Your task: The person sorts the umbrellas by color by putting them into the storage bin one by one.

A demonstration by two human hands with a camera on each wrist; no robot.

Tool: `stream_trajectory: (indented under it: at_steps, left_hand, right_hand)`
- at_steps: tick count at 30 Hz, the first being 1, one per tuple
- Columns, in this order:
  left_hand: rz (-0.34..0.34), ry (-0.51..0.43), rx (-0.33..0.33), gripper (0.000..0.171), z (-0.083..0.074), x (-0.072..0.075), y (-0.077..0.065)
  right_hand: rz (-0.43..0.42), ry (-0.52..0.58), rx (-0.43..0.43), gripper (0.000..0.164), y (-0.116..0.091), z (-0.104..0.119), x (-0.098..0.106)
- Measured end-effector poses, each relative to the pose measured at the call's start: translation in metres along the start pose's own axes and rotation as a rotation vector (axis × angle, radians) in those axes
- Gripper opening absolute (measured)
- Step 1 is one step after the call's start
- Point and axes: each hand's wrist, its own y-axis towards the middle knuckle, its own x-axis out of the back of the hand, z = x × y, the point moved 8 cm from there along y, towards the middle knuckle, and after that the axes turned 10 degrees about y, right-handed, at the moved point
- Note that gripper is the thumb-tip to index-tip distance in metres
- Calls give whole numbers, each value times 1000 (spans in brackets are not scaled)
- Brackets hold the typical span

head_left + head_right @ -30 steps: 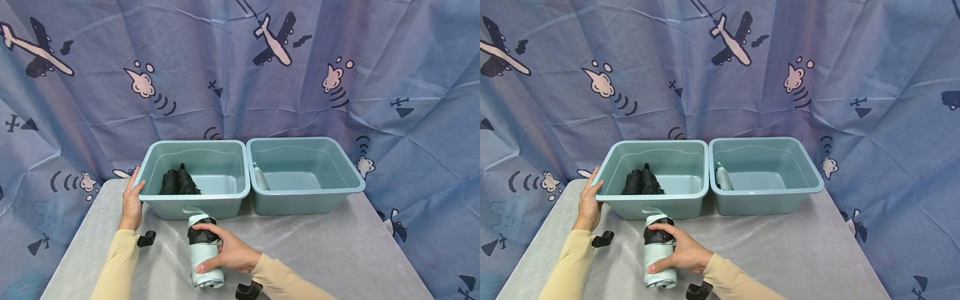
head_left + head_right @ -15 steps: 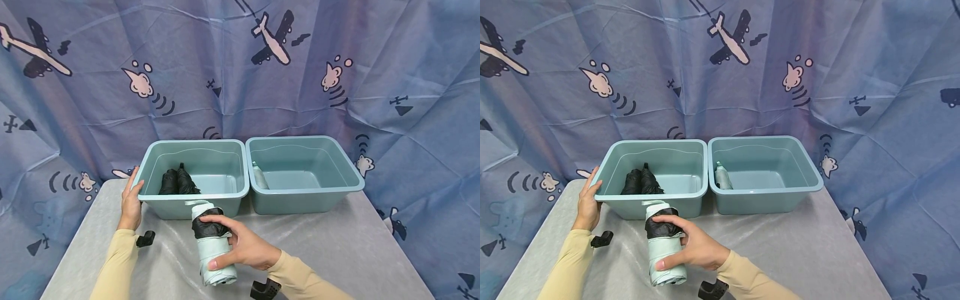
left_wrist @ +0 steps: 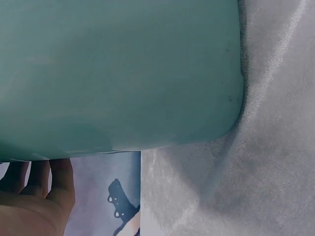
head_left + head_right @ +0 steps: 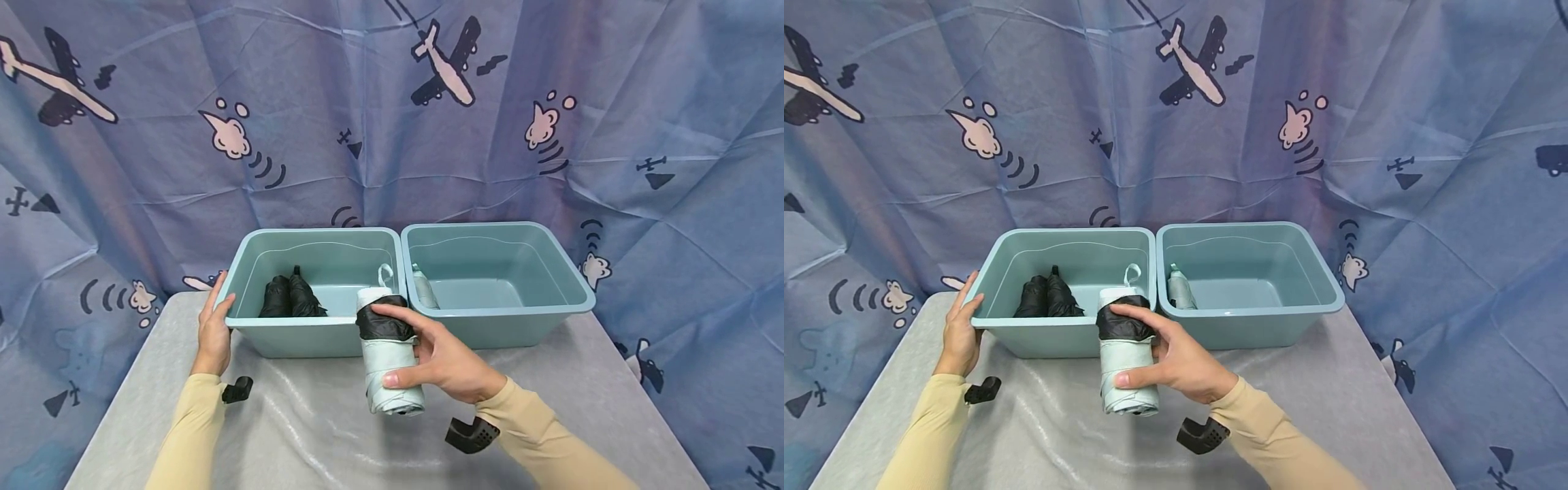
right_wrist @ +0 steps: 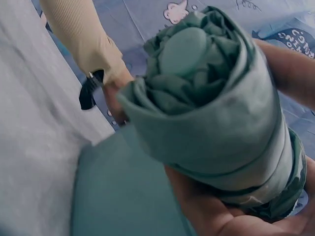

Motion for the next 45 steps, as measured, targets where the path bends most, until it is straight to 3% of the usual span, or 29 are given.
stream_trajectory:
  at_steps: [18,26,32,37,45]
  left_hand:
    - [9,-26,7,57,4,1,0]
    - [17,-25,6,57,3,0,-1]
    - [17,-32,8,57,3,0,-2]
    - [12,-30,4,56,2,0,-2]
    - [9,-10,6,56,1,0,-2]
  right_hand:
    - [-149,-107,-42,93,-3,41,59]
    - [-237,-231,-34,90,5,70,100]
    - [-297,-223,-113,87,14,83,142]
    - [-365,-293,-188,88,20,86,173]
    - [-380,-350,-275,90,27,74,203]
